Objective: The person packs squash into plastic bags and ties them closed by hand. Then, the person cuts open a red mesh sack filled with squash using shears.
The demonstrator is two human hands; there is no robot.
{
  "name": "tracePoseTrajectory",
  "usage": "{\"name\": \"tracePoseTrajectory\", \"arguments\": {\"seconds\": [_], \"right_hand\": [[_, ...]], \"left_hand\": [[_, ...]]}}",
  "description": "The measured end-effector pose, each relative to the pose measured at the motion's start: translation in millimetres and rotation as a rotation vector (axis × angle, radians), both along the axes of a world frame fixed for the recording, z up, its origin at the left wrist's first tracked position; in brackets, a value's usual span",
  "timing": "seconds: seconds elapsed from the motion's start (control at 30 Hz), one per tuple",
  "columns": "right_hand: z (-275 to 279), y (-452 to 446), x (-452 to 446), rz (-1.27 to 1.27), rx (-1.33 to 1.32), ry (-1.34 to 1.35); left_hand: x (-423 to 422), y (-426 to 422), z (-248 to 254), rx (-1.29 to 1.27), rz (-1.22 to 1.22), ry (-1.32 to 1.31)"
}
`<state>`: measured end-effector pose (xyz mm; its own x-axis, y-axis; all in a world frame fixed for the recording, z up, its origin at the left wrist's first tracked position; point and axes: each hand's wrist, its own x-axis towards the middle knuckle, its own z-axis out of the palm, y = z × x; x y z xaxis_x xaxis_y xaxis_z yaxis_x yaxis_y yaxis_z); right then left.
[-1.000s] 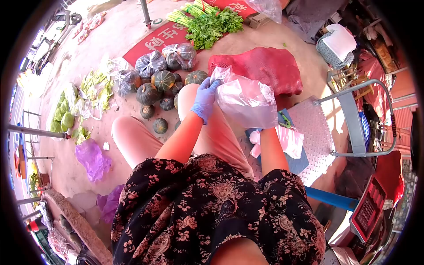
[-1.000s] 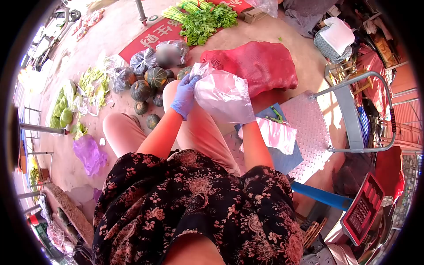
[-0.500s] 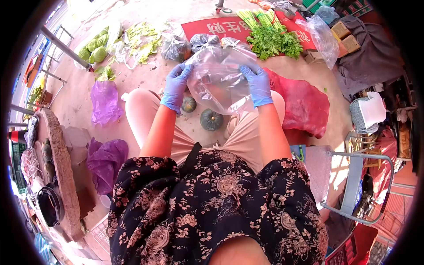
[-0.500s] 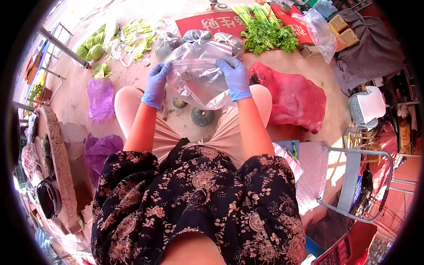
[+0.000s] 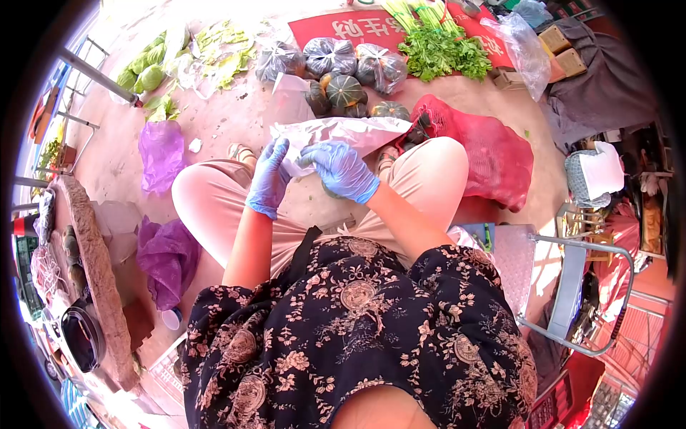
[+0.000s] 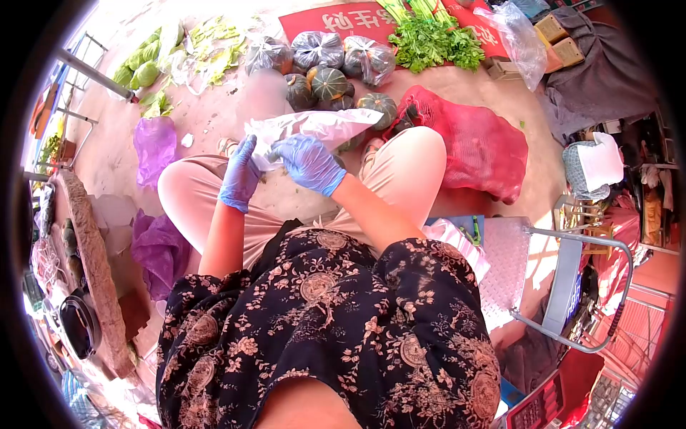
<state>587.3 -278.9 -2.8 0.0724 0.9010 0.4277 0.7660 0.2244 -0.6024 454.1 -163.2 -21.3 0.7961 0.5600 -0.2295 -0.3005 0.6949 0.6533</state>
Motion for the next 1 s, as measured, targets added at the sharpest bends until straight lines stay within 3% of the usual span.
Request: {"name": "tracePoseTrajectory", "arguments": {"seconds": [0.07, 0.17, 0.23, 0.27, 0.3, 0.4, 0.47, 0.5, 0.57, 0.63, 0.67, 0.8, 0.9, 0.93, 1.0], "right_hand": [[-34.4, 4.9, -13.8, 0.049, -0.169, 0.029], [-52.8, 6.0, -30.4, 0.084, -0.250, 0.225], [-53.3, 5.4, -33.1, 0.059, -0.255, 0.395], [-54.7, 7.6, -33.3, 0.020, -0.337, 0.703], [-59.8, 11.1, -32.2, -0.014, -0.342, 0.835], [-75.9, 24.4, -29.2, -0.019, -0.305, 1.180], [-69.3, 24.6, -25.5, -0.133, -0.603, 1.097], [-66.2, 24.8, -24.6, -0.191, -0.750, 1.045], [-95.6, 24.1, -23.0, -0.279, -0.704, 1.009], [-119.2, 22.1, -13.4, -0.400, -0.687, 0.965], [-126.9, 19.7, -9.2, -0.417, -0.554, 0.844], [-122.9, 14.8, -0.4, -0.479, -0.635, 0.847], [-113.5, 8.7, 3.6, -0.521, -0.594, 0.911], [-101.3, 5.5, 6.4, -0.553, -0.631, 0.953], [-116.3, 1.2, 14.8, -0.654, -0.601, 0.618]], "left_hand": [[-6.1, 12.7, -48.4, 0.076, 0.226, 0.186], [-20.4, 29.9, -67.2, 0.286, 0.475, 0.424], [-22.7, 33.3, -48.8, 0.439, 0.475, 0.525], [-21.7, 30.6, -45.5, 0.531, 0.480, 0.569], [-21.7, 26.0, -43.1, 0.622, 0.486, 0.615], [-19.8, 4.7, -57.6, 1.103, 0.331, 0.890], [-15.3, -16.5, -64.6, 1.218, 0.131, 0.887], [-10.8, -27.8, -71.7, 1.233, 0.144, 0.814], [-5.3, -38.3, -71.9, 1.091, 0.020, 0.874], [-8.3, -37.2, -95.0, 0.832, -0.010, 0.751], [-10.1, -36.2, -107.4, 0.703, -0.024, 0.688], [-3.8, -28.3, -103.7, 0.495, -0.066, 0.657], [0.8, -23.4, -109.6, 0.410, 0.048, 0.607], [0.0, -22.4, -105.5, 0.253, 0.094, 0.529], [-2.9, -13.4, -105.9, 0.168, 0.197, 0.516]]}}
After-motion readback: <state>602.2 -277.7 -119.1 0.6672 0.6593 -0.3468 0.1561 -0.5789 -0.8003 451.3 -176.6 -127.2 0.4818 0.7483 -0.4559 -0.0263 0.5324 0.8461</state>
